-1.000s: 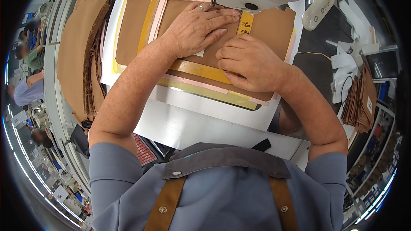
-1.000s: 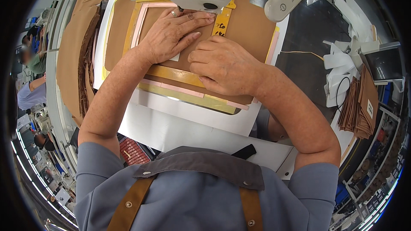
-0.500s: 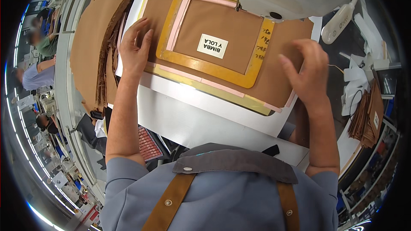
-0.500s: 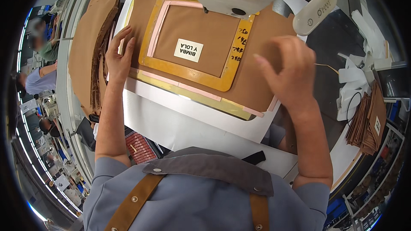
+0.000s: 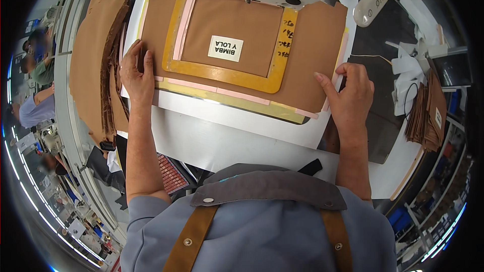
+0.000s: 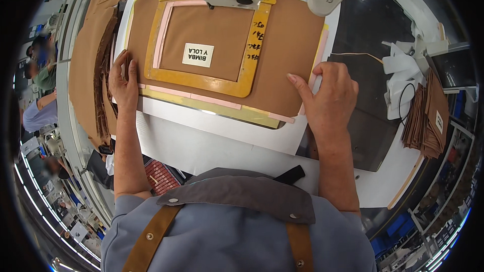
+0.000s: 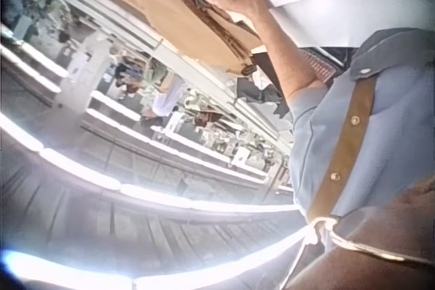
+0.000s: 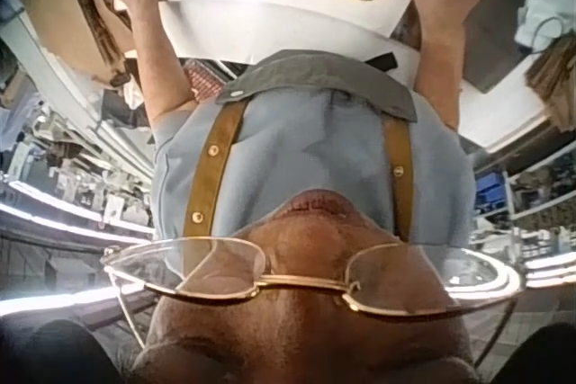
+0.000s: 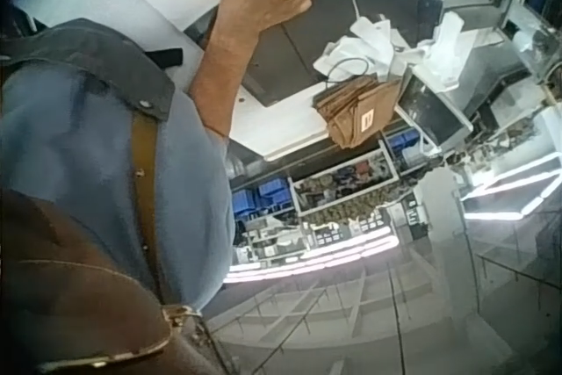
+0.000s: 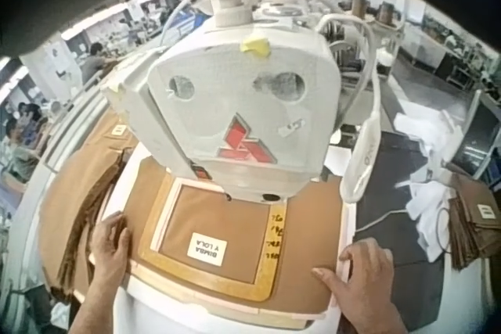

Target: Using an industrial programmable sewing machine to stitch leather components for branded handbags.

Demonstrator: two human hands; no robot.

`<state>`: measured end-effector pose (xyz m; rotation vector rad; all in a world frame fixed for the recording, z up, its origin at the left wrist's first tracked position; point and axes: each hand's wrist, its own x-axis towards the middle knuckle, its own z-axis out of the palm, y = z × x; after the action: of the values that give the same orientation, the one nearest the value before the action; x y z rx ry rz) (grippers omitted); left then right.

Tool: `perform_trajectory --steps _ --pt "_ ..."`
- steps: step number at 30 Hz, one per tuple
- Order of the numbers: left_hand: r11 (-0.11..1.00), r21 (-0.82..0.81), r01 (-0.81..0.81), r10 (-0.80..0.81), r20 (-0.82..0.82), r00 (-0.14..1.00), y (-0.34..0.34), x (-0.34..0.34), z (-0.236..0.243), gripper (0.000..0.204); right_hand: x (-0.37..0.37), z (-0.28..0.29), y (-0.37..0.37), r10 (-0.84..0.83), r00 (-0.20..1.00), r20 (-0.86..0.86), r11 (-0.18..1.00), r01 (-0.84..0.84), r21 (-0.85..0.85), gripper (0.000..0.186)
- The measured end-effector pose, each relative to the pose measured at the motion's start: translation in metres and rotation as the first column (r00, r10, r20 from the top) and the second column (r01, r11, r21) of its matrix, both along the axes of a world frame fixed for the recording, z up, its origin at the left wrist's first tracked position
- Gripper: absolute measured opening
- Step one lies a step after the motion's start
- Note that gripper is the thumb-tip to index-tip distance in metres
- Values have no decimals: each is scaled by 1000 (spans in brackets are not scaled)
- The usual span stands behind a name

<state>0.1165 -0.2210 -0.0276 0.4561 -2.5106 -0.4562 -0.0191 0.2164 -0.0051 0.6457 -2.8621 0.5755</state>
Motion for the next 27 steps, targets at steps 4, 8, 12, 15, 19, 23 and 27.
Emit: perform_trajectory --steps 4,8,12,15,19,23,27 --pt "994 -112 9 -5 31 1000 2 -2 0 30 4 -1 -5 18 999 -43 999 -19 -43 42" --pt "991 -135 11 -4 50 999 3 -1 1 31 7 -6 -11 -22 992 -121 993 8 -120 34" --pt "989 -146 -7 16 61 998 3 0 0 32 9 -9 -6 30 998 -50 997 -34 -75 33" --pt "989 -151 -10 20 62 998 3 1 0 32 11 -5 -5 66 997 32 998 -66 4 33" --pt "990 -142 10 -2 56 998 4 -3 1 31 9 -6 -11 -5 996 -88 997 -2 -77 32" --pt "989 -149 0 8 55 998 5 -3 2 31 9 -3 -15 7 992 -122 992 -22 -127 37" --pt "990 -140 1 8 65 998 6 -1 0 32 16 -5 -6 99 994 -39 995 -97 37 39"
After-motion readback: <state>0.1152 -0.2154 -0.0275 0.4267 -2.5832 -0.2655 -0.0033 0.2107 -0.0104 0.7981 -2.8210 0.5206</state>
